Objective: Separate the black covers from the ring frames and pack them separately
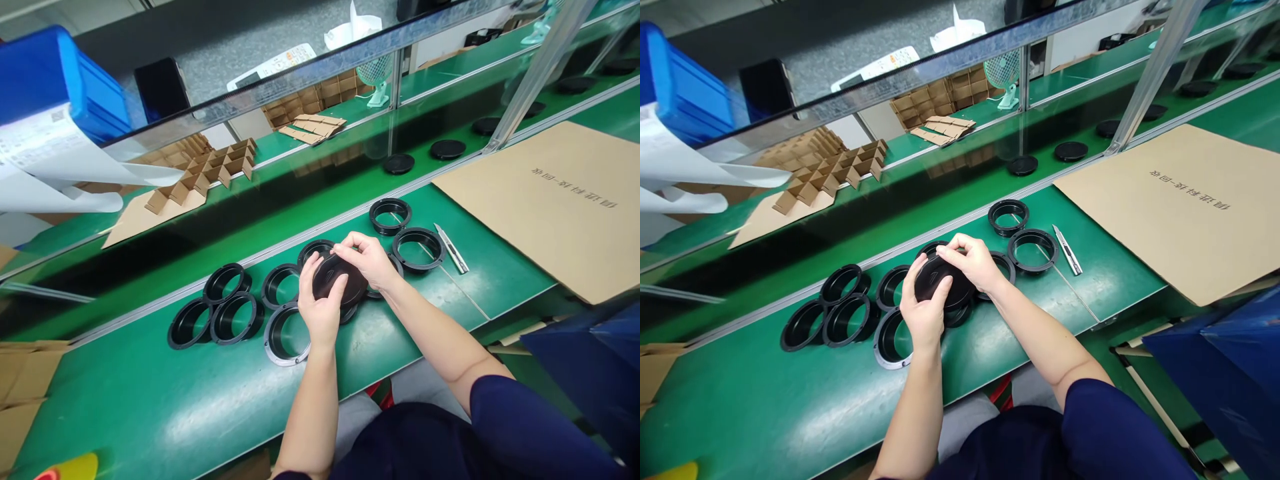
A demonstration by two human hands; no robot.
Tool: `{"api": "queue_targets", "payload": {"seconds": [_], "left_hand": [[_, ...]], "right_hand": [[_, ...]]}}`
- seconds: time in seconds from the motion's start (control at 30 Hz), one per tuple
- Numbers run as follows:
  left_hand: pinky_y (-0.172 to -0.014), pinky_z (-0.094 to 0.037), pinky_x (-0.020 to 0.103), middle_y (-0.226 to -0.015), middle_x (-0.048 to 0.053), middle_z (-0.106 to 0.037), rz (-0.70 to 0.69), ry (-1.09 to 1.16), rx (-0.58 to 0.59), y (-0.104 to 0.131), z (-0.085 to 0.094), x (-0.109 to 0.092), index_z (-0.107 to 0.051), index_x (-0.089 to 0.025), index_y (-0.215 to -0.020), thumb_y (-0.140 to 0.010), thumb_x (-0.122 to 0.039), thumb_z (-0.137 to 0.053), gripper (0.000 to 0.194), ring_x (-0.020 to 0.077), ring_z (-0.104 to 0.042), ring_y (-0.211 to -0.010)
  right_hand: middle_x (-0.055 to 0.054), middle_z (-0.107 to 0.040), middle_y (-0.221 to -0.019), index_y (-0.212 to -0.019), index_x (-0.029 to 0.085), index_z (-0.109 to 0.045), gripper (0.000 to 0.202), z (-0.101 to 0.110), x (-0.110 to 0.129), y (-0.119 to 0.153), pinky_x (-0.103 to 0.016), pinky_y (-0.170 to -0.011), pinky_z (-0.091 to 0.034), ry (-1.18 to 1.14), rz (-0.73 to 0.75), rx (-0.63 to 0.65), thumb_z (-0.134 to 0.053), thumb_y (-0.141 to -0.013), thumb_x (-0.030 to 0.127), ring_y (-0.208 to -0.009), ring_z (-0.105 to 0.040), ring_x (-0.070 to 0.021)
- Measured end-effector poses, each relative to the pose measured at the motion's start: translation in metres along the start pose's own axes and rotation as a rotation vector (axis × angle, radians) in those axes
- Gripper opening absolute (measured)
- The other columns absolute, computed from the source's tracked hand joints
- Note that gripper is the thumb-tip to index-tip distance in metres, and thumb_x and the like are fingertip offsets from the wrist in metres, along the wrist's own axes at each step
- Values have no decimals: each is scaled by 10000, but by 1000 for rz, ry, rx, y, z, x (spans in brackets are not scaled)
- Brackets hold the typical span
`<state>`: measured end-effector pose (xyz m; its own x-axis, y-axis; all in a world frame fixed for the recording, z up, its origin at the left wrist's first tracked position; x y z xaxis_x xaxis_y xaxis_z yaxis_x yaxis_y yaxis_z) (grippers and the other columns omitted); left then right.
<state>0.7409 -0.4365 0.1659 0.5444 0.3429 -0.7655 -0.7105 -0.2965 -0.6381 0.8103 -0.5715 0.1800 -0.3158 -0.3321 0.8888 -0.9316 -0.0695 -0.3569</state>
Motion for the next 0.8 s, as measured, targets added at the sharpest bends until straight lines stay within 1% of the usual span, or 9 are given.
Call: {"api": "queue_targets", "payload": {"seconds": [0.1,0.2,0.3,0.4,0.47,0.53,0.6,0.7,0.8], "left_hand": [[-1141,-473,461,-1392,71,-637,-19,-18,31,1,-3,-2,-685,-261,-1247,-805,-308,-836,470,265,-602,-1288],[-1120,-496,444,-1382,78,-645,45,24,6,-1,-2,4,-678,-254,-1269,-790,-328,-843,513,267,-618,-1269],[-1115,-503,431,-1374,81,-653,109,79,-15,-4,0,11,-677,-250,-1282,-762,-333,-859,557,271,-621,-1267],[-1123,-497,434,-1381,80,-650,134,118,-11,-5,1,14,-682,-252,-1280,-749,-322,-868,567,276,-614,-1276],[-1133,-488,443,-1389,80,-644,149,133,-11,-4,1,15,-682,-255,-1283,-747,-321,-868,571,282,-604,-1291],[-1135,-487,454,-1387,81,-646,171,152,-23,-3,0,16,-681,-255,-1287,-745,-324,-869,577,287,-604,-1291],[-1131,-490,459,-1381,82,-649,183,169,-28,-3,0,17,-679,-255,-1289,-742,-321,-872,584,289,-609,-1284],[-1135,-486,454,-1384,76,-646,157,158,-18,-2,-1,16,-681,-262,-1285,-745,-311,-874,576,284,-605,-1288],[-1140,-480,438,-1383,68,-648,127,138,-6,-2,-1,13,-694,-270,-1267,-751,-302,-872,547,275,-605,-1288]], "right_hand": [[-16,-701,-729,-662,199,-605,512,3,-2,-3,-337,-837,-536,-35,-9,-57,-732,-821,669,-756,-659,-170],[-36,-719,-762,-712,198,-674,514,2,-2,-5,-352,-860,-550,-123,-37,-15,-705,-830,697,-797,-683,-193],[-55,-745,-804,-751,194,-736,475,0,0,-5,-365,-873,-560,-176,-60,13,-723,-833,662,-830,-701,-211],[-60,-766,-858,-811,198,-780,392,0,4,-3,-380,-913,-556,-206,-77,33,-762,-821,590,-889,-713,-222],[-60,-777,-935,-863,203,-793,339,1,7,-2,-386,-947,-546,-180,-74,77,-814,-777,530,-957,-710,-232],[-61,-777,-990,-888,200,-788,331,0,8,-1,-385,-958,-540,-114,-61,122,-844,-746,493,-989,-703,-233],[-54,-770,-952,-858,192,-765,338,0,7,0,-370,-912,-547,-45,-48,116,-845,-747,501,-938,-699,-218],[-25,-736,-831,-780,192,-712,370,0,1,1,-333,-801,-547,16,-27,47,-833,-759,541,-807,-673,-186],[-21,-724,-806,-732,197,-691,412,1,-3,0,-317,-786,-531,24,4,-3,-757,-835,590,-785,-658,-175]]}}
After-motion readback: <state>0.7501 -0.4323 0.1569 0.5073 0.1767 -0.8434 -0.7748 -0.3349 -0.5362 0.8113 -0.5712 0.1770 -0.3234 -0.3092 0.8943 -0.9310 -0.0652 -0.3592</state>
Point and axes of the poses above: each hand's wrist, its own y-axis away from the middle knuckle, its own z-axis out of the back of the hand, x = y × z, the point moved 4 cm from there along -y, towards the middle knuckle
